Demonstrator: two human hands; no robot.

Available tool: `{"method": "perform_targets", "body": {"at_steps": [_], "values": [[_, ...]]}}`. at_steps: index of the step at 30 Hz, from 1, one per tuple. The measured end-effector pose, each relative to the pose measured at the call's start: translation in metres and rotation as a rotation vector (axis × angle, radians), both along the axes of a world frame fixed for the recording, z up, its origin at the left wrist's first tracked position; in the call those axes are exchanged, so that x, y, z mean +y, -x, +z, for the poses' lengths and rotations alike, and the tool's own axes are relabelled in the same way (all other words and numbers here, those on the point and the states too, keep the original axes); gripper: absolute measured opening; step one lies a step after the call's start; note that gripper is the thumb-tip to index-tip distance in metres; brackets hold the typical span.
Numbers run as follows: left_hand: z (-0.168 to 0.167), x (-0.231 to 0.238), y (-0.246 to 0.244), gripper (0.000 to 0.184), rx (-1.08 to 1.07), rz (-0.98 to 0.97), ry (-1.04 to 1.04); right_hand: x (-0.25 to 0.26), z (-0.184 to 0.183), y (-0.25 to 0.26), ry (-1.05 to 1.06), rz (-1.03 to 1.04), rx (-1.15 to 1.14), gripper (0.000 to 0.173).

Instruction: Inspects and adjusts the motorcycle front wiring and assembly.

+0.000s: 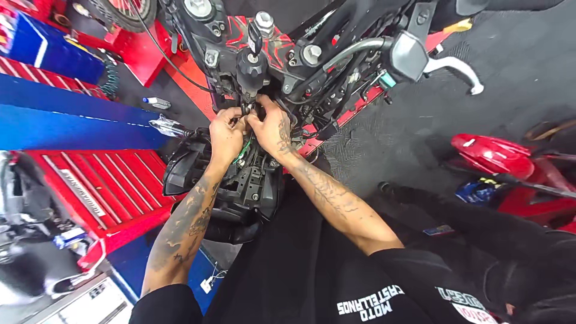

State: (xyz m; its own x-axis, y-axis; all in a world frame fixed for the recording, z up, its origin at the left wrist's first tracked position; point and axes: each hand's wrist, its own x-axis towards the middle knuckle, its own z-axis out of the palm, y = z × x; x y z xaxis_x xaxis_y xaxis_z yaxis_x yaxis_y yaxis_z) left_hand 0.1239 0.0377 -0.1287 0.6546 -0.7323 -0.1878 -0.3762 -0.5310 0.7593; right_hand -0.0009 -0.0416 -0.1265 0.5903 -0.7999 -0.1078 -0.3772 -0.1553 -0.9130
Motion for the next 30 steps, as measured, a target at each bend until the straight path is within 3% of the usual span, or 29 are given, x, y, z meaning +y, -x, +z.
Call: {"method": "perform_targets", "body": {"at_steps": [6,12,17,21,24,30], "values": [[0.001,-0.004,-0.008,0.019,0.321,0.022,0.061,0.005,-0.013,-0.005,0.046,-0.047,-0.044,0.042],[-0.002,-0.008,-0.016,0.018,0.398,0.109,0.045,0.01,-0.026,0.001,0.111,-0.031,-0.023,0.031],[-0.008,-0.019,-0.032,0.022,0.27,0.065,-0.071,0.001,-0.02,0.009,-0.011,0.071,0.013,0.025],[-0.002,-0.027,-0.037,0.027,0.074,-0.011,-0.253,0.0,-0.009,0.004,-0.119,0.088,0.083,0.043],[0.011,-0.031,-0.031,0.028,-0.01,-0.037,-0.324,0.004,-0.004,0.0,-0.071,0.129,0.186,0.055],[0.02,-0.032,-0.027,0.029,-0.11,-0.077,-0.355,0.002,-0.003,0.002,0.063,0.291,0.214,0.027]]}}
